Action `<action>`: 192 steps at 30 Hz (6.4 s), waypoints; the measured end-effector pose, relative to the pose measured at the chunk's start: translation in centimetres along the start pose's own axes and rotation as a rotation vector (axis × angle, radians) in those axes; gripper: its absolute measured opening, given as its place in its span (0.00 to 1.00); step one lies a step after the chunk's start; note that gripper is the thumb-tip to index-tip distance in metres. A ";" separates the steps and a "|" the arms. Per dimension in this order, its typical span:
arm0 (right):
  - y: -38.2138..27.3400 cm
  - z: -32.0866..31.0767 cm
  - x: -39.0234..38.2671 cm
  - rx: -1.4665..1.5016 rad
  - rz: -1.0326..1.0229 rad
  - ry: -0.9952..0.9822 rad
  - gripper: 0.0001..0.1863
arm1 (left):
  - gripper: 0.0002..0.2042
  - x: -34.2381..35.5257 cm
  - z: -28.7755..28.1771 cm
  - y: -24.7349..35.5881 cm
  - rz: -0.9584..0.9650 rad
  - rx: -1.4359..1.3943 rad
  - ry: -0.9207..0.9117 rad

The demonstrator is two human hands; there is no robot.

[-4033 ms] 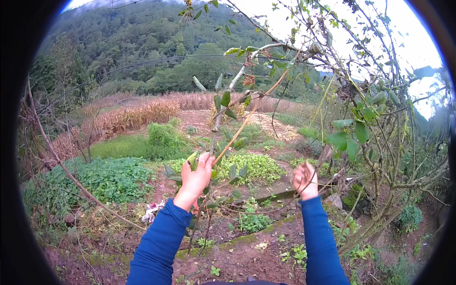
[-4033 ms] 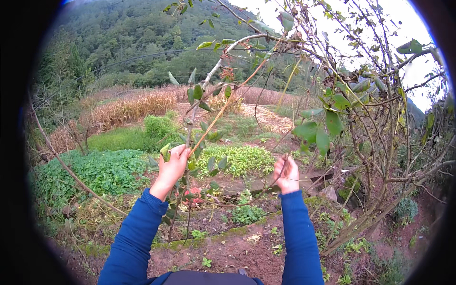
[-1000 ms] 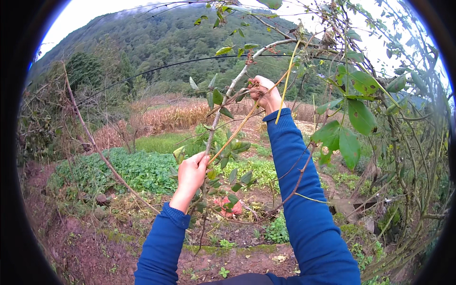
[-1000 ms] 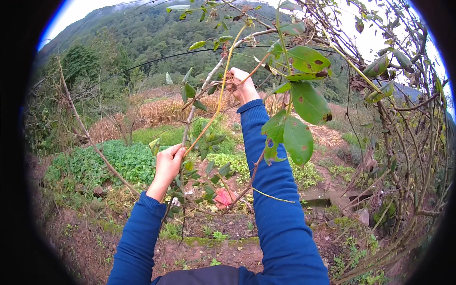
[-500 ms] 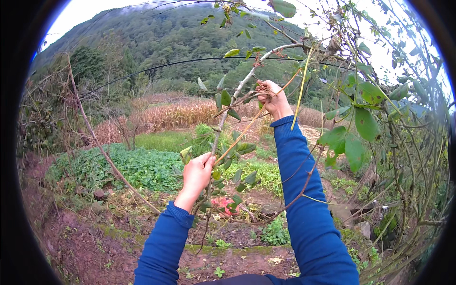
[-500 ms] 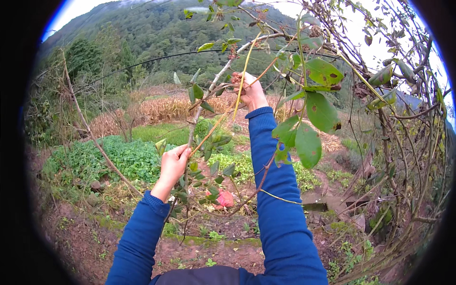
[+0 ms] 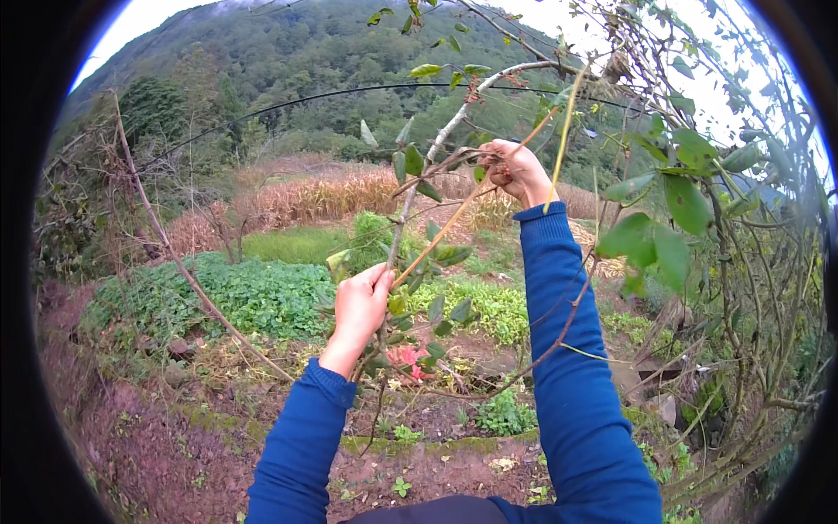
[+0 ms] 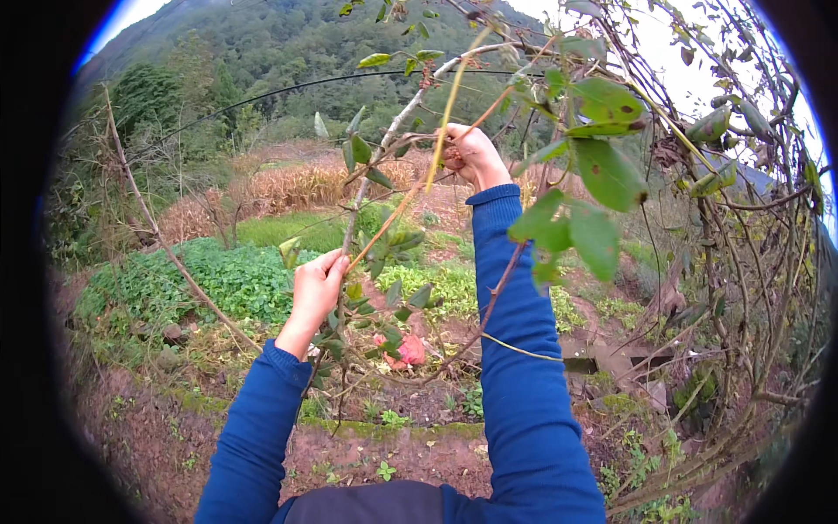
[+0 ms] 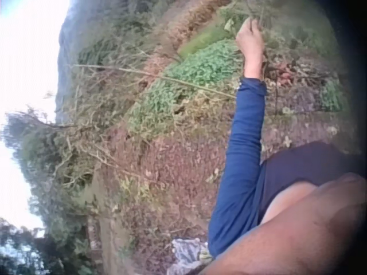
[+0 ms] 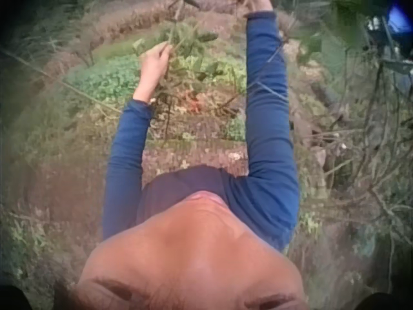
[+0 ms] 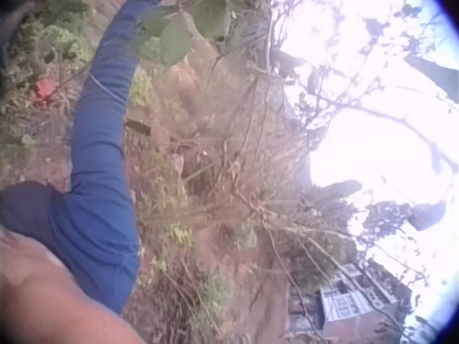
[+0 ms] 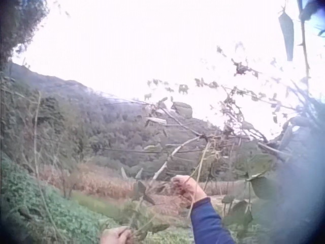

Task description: The person picks small red berries from a tree branch by hand and places them into a white bowl on the ground. The person repeatedly reaches for clusters of berries, plucks them, and deposits them into the bowl.

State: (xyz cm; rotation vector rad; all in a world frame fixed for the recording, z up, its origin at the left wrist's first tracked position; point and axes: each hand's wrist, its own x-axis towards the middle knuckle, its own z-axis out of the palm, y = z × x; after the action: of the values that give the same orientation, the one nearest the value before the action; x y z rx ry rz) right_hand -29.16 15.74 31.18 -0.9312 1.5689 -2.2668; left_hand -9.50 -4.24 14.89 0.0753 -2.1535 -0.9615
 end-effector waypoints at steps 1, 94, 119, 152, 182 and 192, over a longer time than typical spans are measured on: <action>-0.2 -1.5 -0.7 0.070 0.024 0.005 0.04 | 0.14 0.0 0.2 0.3 -0.010 -0.022 0.009; -7.7 -2.3 9.4 -1.630 -1.051 0.835 0.09 | 0.12 -1.3 2.2 -0.5 0.017 -0.085 0.158; -4.9 -1.8 6.7 -1.159 -1.442 0.865 0.05 | 0.12 -1.1 2.7 -0.7 0.053 -0.064 0.202; -9.1 4.3 1.3 0.511 0.066 0.043 0.10 | 0.11 -1.6 1.6 0.0 0.123 -0.059 0.243; -6.9 3.5 5.6 -1.359 -0.673 0.346 0.14 | 0.11 -2.2 0.9 0.8 0.047 -0.068 0.198; -7.8 3.4 5.6 -0.716 -0.249 0.145 0.04 | 0.11 -2.2 0.7 1.2 0.062 -0.059 0.214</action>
State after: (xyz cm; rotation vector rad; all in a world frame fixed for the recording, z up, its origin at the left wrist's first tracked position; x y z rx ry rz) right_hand -30.10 13.38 40.99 -1.1895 2.5359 -1.9513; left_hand -8.12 -2.26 13.99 0.0788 -1.9193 -0.9370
